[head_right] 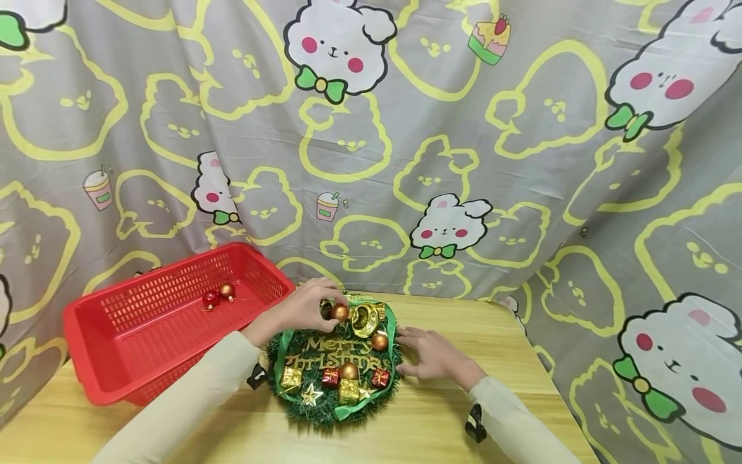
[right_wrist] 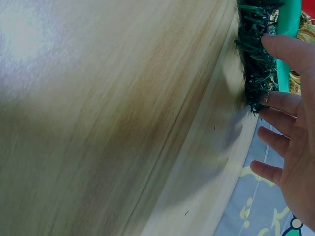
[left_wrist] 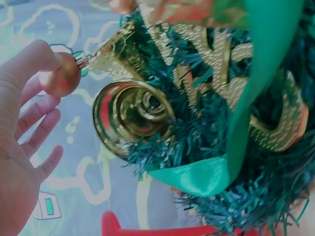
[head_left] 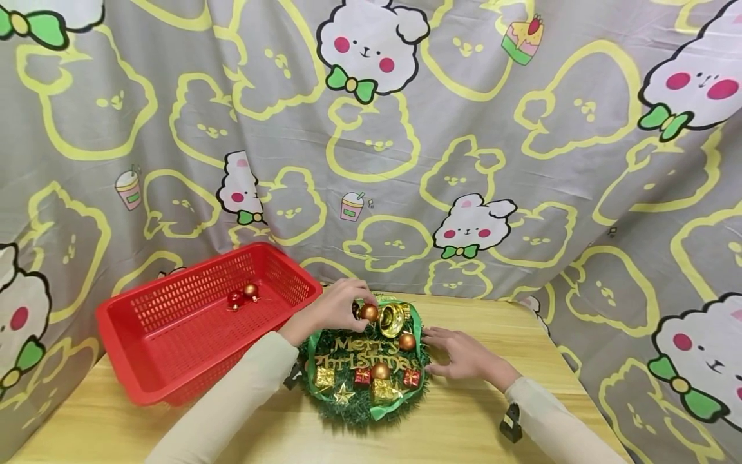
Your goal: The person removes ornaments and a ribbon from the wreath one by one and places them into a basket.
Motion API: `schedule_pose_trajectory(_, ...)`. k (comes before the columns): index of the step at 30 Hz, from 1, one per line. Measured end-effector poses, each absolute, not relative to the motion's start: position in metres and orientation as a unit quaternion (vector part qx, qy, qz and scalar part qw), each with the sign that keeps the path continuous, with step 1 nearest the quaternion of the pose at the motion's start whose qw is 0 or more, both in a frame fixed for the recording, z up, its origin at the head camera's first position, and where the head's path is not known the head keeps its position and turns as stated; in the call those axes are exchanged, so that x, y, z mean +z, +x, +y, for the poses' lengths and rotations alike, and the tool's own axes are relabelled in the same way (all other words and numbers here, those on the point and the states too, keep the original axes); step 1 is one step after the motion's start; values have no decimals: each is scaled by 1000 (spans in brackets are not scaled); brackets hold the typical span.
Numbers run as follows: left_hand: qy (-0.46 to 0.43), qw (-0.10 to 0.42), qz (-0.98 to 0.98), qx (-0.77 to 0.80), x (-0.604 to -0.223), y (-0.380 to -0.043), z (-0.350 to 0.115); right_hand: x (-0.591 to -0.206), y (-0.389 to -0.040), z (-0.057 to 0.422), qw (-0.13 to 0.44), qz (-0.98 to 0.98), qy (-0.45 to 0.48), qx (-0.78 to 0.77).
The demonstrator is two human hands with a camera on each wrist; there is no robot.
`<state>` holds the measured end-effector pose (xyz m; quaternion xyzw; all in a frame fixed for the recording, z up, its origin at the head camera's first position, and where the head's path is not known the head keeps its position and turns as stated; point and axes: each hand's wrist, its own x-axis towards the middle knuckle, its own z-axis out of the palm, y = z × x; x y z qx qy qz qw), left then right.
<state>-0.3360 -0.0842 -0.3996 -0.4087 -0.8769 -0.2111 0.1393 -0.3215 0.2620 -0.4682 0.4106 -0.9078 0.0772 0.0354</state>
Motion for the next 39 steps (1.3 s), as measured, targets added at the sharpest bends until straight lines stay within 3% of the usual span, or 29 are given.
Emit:
schedule_pose_trajectory(6,-390,134,-883,-223,-388,-336,-93,-468,-322,261,38,-908,411,74)
schedule_pose_trajectory(29,-373,212,-881,-200,-351,-336,-135,-470,-321,260,34,-907,413,75)
schedule_pose_trajectory(39,-360,221,-884,-199,-341,-336,-156,-470,-320,261,35,-907,412,72)
